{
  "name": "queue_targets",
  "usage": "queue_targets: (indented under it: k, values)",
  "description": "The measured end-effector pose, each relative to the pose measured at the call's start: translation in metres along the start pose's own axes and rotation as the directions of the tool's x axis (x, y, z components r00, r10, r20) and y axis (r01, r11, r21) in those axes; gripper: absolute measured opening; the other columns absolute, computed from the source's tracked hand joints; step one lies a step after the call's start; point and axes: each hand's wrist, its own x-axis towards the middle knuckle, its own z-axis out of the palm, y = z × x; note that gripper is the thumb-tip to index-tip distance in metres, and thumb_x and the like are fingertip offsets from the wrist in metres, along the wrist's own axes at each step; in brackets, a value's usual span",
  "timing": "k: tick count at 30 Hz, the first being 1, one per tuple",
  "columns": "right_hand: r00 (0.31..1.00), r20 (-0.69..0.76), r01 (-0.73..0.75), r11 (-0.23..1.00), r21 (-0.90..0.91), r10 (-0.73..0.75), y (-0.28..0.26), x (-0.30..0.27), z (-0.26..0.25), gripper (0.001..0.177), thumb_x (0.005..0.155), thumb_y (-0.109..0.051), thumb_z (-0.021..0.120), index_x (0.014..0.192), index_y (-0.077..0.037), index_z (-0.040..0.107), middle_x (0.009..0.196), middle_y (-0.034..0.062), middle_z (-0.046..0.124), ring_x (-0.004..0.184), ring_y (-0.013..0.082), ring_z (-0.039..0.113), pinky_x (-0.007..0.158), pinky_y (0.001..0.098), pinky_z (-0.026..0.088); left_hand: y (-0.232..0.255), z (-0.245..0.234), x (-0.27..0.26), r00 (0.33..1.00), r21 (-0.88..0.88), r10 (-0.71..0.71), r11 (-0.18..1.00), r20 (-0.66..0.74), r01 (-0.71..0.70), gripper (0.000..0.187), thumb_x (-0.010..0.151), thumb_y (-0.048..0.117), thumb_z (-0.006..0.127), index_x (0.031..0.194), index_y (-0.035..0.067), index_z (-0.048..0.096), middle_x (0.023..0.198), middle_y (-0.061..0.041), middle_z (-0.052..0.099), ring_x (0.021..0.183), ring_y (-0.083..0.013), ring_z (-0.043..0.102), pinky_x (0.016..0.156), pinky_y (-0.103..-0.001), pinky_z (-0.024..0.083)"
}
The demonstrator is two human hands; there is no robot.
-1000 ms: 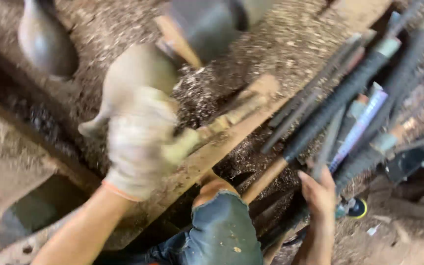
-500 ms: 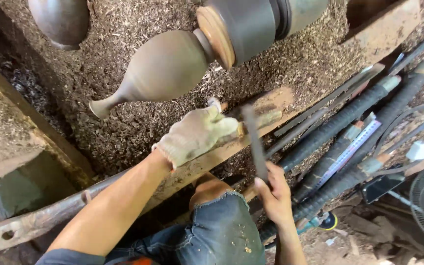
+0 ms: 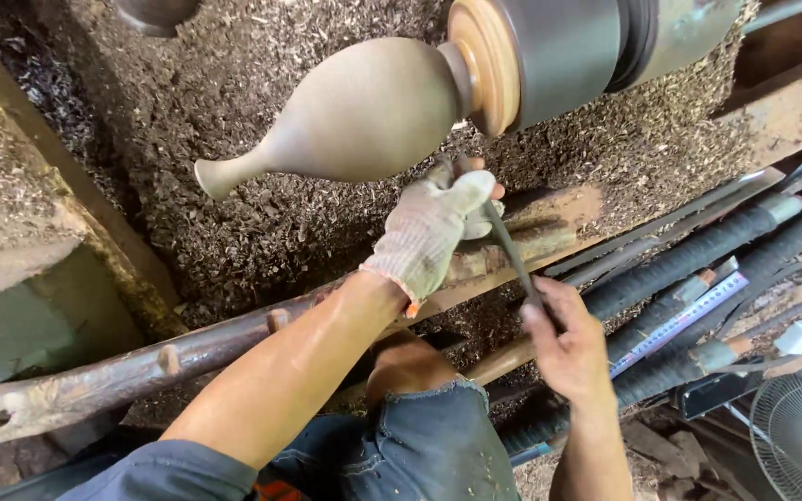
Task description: Turning, gluing, and finishing a wooden vase using a lathe, chisel, and grinder.
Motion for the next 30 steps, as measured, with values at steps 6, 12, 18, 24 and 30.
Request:
queue_targets:
  k: [6, 12, 18, 24, 30]
  values:
    - [0.995, -0.08, -0.086, 0.95, -0.301, 0.065, -0.043, 0.005, 0.0, 0.038, 0.102, -0.011, 0.063, 0.141, -0.008, 0.061, 0.098, 0.0127, 0.072, 0.084, 0.0184, 0.069, 0.078, 0.0303, 0.054, 0.024, 0.019, -0.014, 0.983, 0.228, -0.066, 0.968, -0.171, 0.105, 0.034, 0.095, 0.024, 0.068, 0.124, 0.007, 0.069, 0.087, -0.011, 0.074, 0.074, -0.0206, 0.069, 0.067, -0.031, 0.058]
    - [0.97, -0.141, 0.161, 0.958, -0.237, -0.198, -0.038, 0.012, 0.016, 0.041, 0.1, -0.003, 0.063, 0.141, -0.002, 0.059, 0.127, 0.0165, 0.072, 0.11, 0.0205, 0.071, 0.095, 0.0295, 0.053, -0.017, 0.024, 0.034, 0.995, -0.32, -0.024, 0.947, -0.099, -0.009, 0.028, 0.093, 0.024, 0.068, 0.103, -0.002, 0.065, 0.078, -0.01, 0.071, 0.064, -0.0249, 0.072, 0.061, -0.038, 0.062]
    - [0.967, -0.173, 0.161, 0.974, -0.161, -0.189, -0.033, 0.018, 0.025, 0.039, 0.101, 0.003, 0.064, 0.14, 0.0, 0.062, 0.129, 0.0147, 0.072, 0.114, 0.0169, 0.067, 0.102, 0.0281, 0.051, -0.019, 0.026, 0.036, 0.992, -0.423, 0.053, 0.901, -0.115, -0.098, 0.025, 0.095, 0.024, 0.068, 0.1, 0.0, 0.062, 0.076, -0.011, 0.068, 0.06, -0.025, 0.069, 0.056, -0.039, 0.06]
    - [0.96, -0.198, 0.179, 0.977, -0.113, -0.199, -0.029, 0.019, 0.028, 0.039, 0.101, 0.005, 0.065, 0.139, 0.001, 0.063, 0.129, 0.0141, 0.072, 0.116, 0.0155, 0.067, 0.104, 0.0268, 0.05, -0.022, 0.027, 0.039, 0.989, -0.481, 0.119, 0.864, -0.089, -0.147, 0.022, 0.097, 0.022, 0.067, 0.099, 0.001, 0.062, 0.074, -0.008, 0.066, 0.058, -0.0223, 0.066, 0.054, -0.037, 0.058]
    - [0.948, -0.232, 0.189, 0.972, -0.143, -0.218, -0.036, 0.017, 0.034, 0.039, 0.101, 0.006, 0.065, 0.139, 0.001, 0.063, 0.129, 0.0156, 0.072, 0.116, 0.0162, 0.068, 0.102, 0.0266, 0.051, -0.015, 0.028, 0.034, 0.992, -0.464, 0.081, 0.878, -0.1, -0.118, 0.024, 0.097, 0.023, 0.068, 0.093, -0.001, 0.065, 0.073, -0.009, 0.067, 0.058, -0.0217, 0.065, 0.055, -0.037, 0.058]
